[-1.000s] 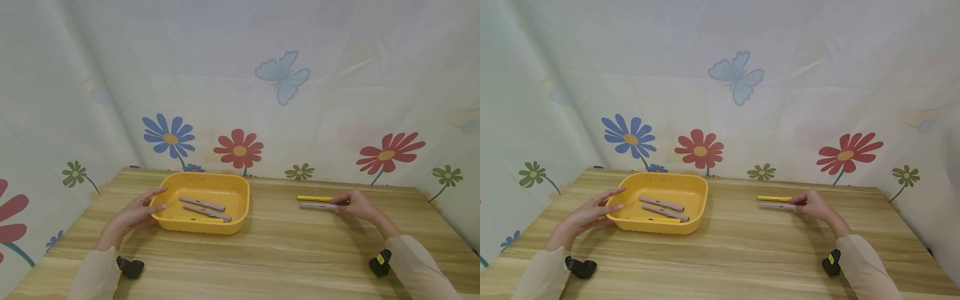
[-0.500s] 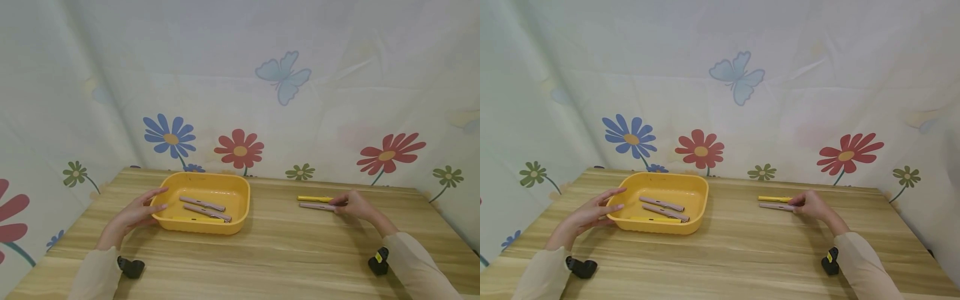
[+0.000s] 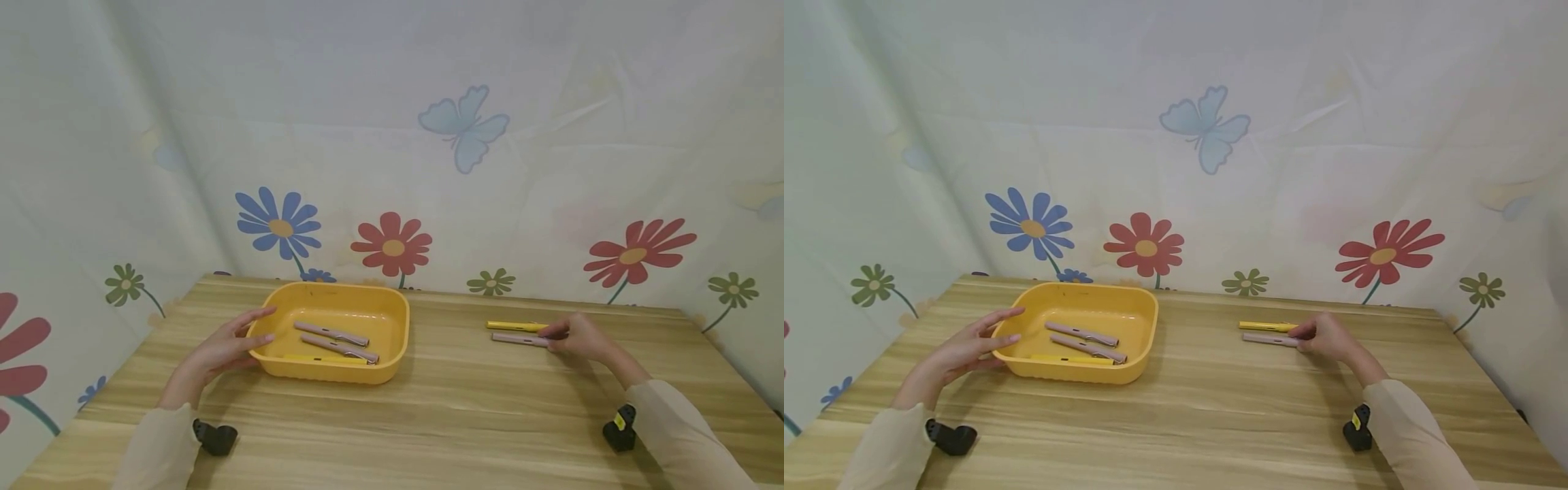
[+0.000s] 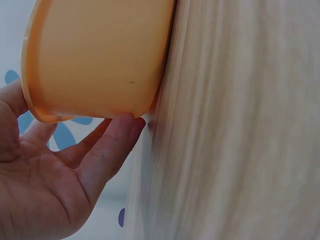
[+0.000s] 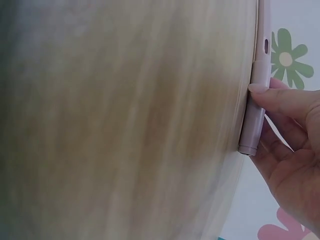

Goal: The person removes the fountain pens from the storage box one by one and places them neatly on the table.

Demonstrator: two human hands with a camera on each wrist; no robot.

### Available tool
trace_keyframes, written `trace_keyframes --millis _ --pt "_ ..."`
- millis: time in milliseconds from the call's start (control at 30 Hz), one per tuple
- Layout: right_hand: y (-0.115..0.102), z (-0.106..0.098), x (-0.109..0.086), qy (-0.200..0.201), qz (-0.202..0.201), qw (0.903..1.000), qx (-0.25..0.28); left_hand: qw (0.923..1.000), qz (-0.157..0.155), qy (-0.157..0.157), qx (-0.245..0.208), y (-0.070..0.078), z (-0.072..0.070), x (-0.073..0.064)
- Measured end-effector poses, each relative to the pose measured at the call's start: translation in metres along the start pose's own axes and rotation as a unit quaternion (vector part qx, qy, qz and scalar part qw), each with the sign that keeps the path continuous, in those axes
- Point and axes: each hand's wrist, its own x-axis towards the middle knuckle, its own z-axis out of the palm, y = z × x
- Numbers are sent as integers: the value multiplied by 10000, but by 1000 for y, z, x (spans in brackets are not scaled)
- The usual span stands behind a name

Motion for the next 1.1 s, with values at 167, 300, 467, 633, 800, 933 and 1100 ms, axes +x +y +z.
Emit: trace_keyframes --millis 167,300,467,633,800,933,1100 --pt "0 1 -1 10 -38 10000 -74 10000 5 -2 12 0 0 0" --pt "1 1 -2 36 -87 9999 -103 10000 2 19 29 1 2 0" --pt "1 1 -4 86 -40 9999 -43 10000 -35 50 45 3 3 0" --pt "-2 0 -5 133 116 9998 123 10000 -49 64 25 2 4 1" --pt "-10 -3 -7 161 -18 9996 238 10000 -26 45 32 2 4 0" --pt "-23 -4 -4 373 -266 9985 304 10000 4 44 76 2 2 -1" --pt "-44 -1 2 638 -374 9933 883 10000 -1 48 82 2 1 -1"
